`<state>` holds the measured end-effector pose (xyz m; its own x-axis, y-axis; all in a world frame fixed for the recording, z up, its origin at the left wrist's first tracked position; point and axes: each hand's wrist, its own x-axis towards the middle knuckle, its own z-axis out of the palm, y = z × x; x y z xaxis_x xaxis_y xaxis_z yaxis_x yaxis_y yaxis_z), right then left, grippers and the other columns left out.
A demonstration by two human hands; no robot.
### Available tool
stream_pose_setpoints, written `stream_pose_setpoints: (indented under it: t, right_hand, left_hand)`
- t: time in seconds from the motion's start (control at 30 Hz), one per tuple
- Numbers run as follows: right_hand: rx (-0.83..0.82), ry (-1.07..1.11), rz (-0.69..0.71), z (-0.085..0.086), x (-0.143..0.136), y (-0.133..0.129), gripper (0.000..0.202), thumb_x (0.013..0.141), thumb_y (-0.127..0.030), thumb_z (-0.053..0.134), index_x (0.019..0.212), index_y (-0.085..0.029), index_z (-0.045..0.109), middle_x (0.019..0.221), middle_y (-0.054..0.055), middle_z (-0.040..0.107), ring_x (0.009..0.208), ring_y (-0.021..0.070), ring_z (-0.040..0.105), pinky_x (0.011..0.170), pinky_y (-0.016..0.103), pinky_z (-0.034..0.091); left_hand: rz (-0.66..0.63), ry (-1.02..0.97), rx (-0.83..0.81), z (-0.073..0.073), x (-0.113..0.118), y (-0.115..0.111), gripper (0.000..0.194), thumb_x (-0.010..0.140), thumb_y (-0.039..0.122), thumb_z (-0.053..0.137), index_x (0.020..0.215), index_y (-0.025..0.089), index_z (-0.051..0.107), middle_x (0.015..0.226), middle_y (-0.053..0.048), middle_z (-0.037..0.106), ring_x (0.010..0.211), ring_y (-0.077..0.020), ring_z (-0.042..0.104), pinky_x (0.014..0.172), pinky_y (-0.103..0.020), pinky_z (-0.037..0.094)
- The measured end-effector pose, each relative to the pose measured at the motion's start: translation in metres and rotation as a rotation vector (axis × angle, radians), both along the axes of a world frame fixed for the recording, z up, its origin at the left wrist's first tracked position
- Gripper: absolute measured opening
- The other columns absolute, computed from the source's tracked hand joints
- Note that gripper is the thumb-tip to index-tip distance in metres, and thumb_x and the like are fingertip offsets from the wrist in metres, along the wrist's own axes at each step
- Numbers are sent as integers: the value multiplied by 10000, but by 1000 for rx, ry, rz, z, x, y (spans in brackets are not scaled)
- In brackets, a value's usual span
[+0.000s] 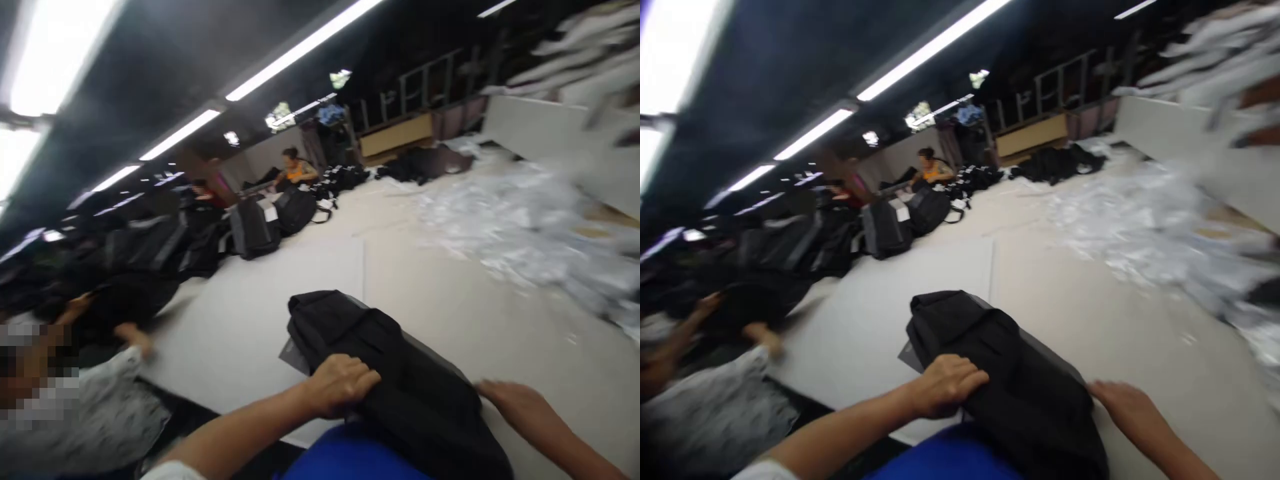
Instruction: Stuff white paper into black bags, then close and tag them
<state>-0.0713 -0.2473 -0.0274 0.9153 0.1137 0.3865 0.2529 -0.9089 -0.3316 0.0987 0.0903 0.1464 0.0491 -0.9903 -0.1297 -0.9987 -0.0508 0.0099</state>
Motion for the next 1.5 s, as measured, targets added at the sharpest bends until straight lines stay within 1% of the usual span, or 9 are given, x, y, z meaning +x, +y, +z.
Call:
stream_pose_setpoints:
  t: [0.13, 0.23, 0.47, 0.77, 0.9, 1.07, 1.27, 1.4, 1.5]
  right_hand:
    - [-148, 378, -129, -1, -28, 16, 349, 798, 5, 428, 875, -212, 691, 768, 79, 671, 707, 231, 613, 645, 338, 413]
    - [-180, 488, -185, -8, -39, 25, 309, 815, 34, 411, 875, -146, 656, 783, 81, 655, 712, 206, 579, 657, 321, 369]
    - [-182, 408, -266, -9, -65, 40, 268, 893, -6, 411, 921, -139, 642, 798, 68, 641, 714, 188, 533, 654, 319, 300]
    - [-260, 397, -196, -3, -31, 11, 248, 972, -89, 421, 886, -155, 643, 842, 45, 652, 738, 176, 537, 661, 307, 304]
    - [-219, 424, -232, -4, -22, 10, 244, 975, -125, 434, 868, -163, 650, 845, 47, 662, 738, 179, 548, 657, 301, 316]
    - [-157, 399, -336, -14, -44, 24, 224, 928, -87, 442, 890, -134, 658, 813, 79, 667, 713, 190, 561, 653, 305, 324]
    - [97, 384, -567, -30, -58, 50, 276, 1003, -212, 424, 1005, -172, 697, 923, 72, 713, 811, 196, 623, 731, 285, 384]
    - [292, 390, -745, -34, -53, 60, 283, 1020, -306, 444, 1054, -217, 710, 1053, 39, 721, 942, 199, 647, 784, 260, 414]
    - [375, 382, -839, -32, -50, 67, 268, 1015, -318, 464, 1013, -231, 717, 1043, 20, 724, 958, 185, 650, 802, 251, 419]
  left_hand:
    - [70, -1, -183, -5, 14, -6, 493, 758, 83, 474, 1241, 168, 520, 1040, -96, 674, 895, -215, 651, 761, -325, 533]
    - [25, -14, -253, -10, 20, -12, 569, 691, 19, 459, 1229, 183, 545, 1071, -88, 687, 898, -226, 666, 762, -326, 550]
    - [-68, 20, -185, 6, 17, -13, 639, 625, -24, 412, 1201, 190, 588, 1064, -61, 706, 863, -198, 670, 737, -294, 556]
    - [-322, 103, -164, 9, 19, -33, 443, 811, 9, 404, 1176, 153, 610, 973, -83, 720, 771, -178, 659, 672, -296, 537]
    - [-241, 85, -187, 8, 23, -38, 493, 739, 20, 438, 1173, 177, 612, 1029, -87, 716, 878, -205, 681, 766, -312, 564]
    - [10, 216, -99, 14, 33, -56, 496, 691, 48, 421, 1113, 209, 627, 1008, -35, 711, 862, -175, 689, 751, -252, 558]
    - [155, 377, -8, 16, 48, -67, 523, 703, 36, 384, 1116, 230, 638, 1028, 1, 692, 936, -159, 671, 819, -253, 537]
    - [18, 190, -57, 22, 34, -70, 622, 701, 25, 429, 1271, 222, 581, 1232, -79, 628, 1114, -238, 605, 931, -385, 520]
    - [-249, 43, -45, 16, -11, -79, 757, 740, 73, 505, 1474, 212, 378, 1496, -160, 408, 1365, -337, 403, 1073, -537, 400]
